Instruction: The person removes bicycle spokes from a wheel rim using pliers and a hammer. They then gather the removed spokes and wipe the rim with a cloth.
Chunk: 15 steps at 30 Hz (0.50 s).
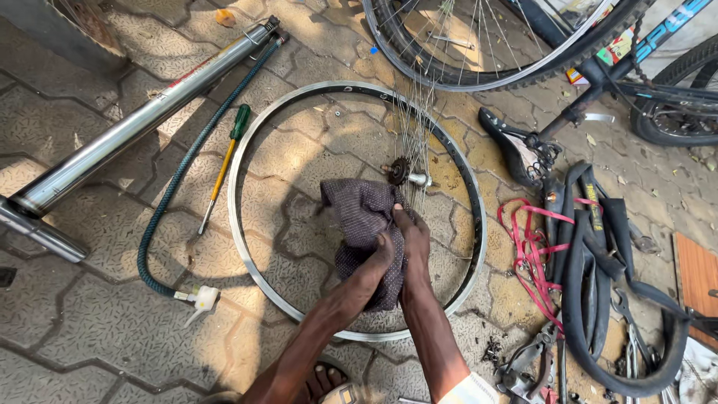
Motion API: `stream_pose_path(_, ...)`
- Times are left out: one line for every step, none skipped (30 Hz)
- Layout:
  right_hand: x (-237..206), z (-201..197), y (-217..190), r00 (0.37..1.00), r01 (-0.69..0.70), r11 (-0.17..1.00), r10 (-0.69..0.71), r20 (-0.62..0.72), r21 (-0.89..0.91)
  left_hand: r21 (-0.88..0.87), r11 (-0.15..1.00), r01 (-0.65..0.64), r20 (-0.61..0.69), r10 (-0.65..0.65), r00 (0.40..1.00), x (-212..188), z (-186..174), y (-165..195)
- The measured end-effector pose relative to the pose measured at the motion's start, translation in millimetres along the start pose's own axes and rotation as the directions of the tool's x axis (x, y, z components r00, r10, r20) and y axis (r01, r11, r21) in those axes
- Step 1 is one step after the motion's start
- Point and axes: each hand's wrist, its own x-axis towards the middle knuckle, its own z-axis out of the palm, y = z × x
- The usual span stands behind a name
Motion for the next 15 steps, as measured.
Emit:
stream_pose_path(9.1,0.0,-0.9,0.999,0.037,0.999,-0.037,0.024,-0.032,0.041,0.998,-0.043,0.071,0.040,0.997,5.5,0.6,1.4)
stream_pose_path(11.2,-3.4,3.0,0.999,0.014,0.995,-0.018,0.048,0.095,0.076,0.993,-0.086,0.136,0.075,0.988,8.7,0.5,1.3)
stream_pose_path(8.7,-5.4,9.5,0.996,-0.024,0.975,0.005,0.085,0.221,0.111,0.986,-0.124,0.192,0.101,0.976,7.5,-3.1,-0.1)
stream_pose_path(2.4,-2.4,18.0,0.992,-0.077,0.934,0.035,0.125,0.348,0.137,0.980,-0.141,0.192,0.113,0.975,2.8,-10.1,-2.1)
stream_pose_path(1.5,0.2,19.1,0.991,-0.099,0.954,0.070,0.112,0.283,0.160,0.975,-0.155,0.203,0.122,0.972,0.5,-16.0,-3.3)
stream_pose_path(6.7,-0.7,11.5,0.992,-0.112,0.970,0.094,0.089,0.216,0.184,0.966,-0.179,0.222,0.137,0.965,3.0,-21.6,-1.4)
stream_pose_path(10.0,-0.3,4.9,0.992,-0.119,0.981,0.111,0.064,0.154,0.168,0.979,-0.114,0.150,0.089,0.985,2.8,-33.6,3.9)
stream_pose_path(5.4,-4.2,-1.6,0.995,0.002,0.997,0.005,0.095,-0.076,0.147,0.988,-0.051,0.079,0.040,0.996,-0.7,-48.7,10.4)
stream_pose_path(-4.5,-15.1,-6.4,0.985,0.129,0.945,-0.086,0.151,-0.302,0.114,0.993,0.013,0.006,-0.014,1.000,-2.4,-58.2,14.6)
stream_pose_path(-18.0,-25.1,-10.5,0.960,0.255,0.827,-0.155,0.233,-0.501,0.077,0.997,0.029,-0.190,-0.014,0.982,-3.5,-64.3,17.0)
stream_pose_path(-33.0,-32.9,-15.9,0.916,0.397,0.793,-0.378,0.138,-0.463,0.044,0.998,0.039,-0.380,-0.020,0.925,-6.3,-71.6,20.5)
stream_pose_path(-45.4,-45.3,-26.1,0.811,0.534,0.721,-0.585,0.026,-0.442,0.049,0.999,0.005,-0.468,0.018,0.883,-4.7,-78.1,26.5)
stream_pose_path(-56.9,-61.7,-38.4,0.814,0.556,0.820,-0.570,-0.112,-0.136,0.055,0.998,-0.033,-0.552,0.058,0.832,-3.4,-83.8,31.4)
stream_pose_path(-69.5,-80.5,-50.4,0.578,0.757,0.606,-0.796,-0.182,-0.244,0.061,0.996,-0.062,-0.636,0.087,0.767,-6.2,-89.1,33.4)
stream_pose_path(-90.1,-118.7,-65.4,0.587,0.752,0.614,-0.789,-0.180,-0.241,0.008,0.993,-0.117,-0.659,0.093,0.746,-8.7,-93.2,33.9)
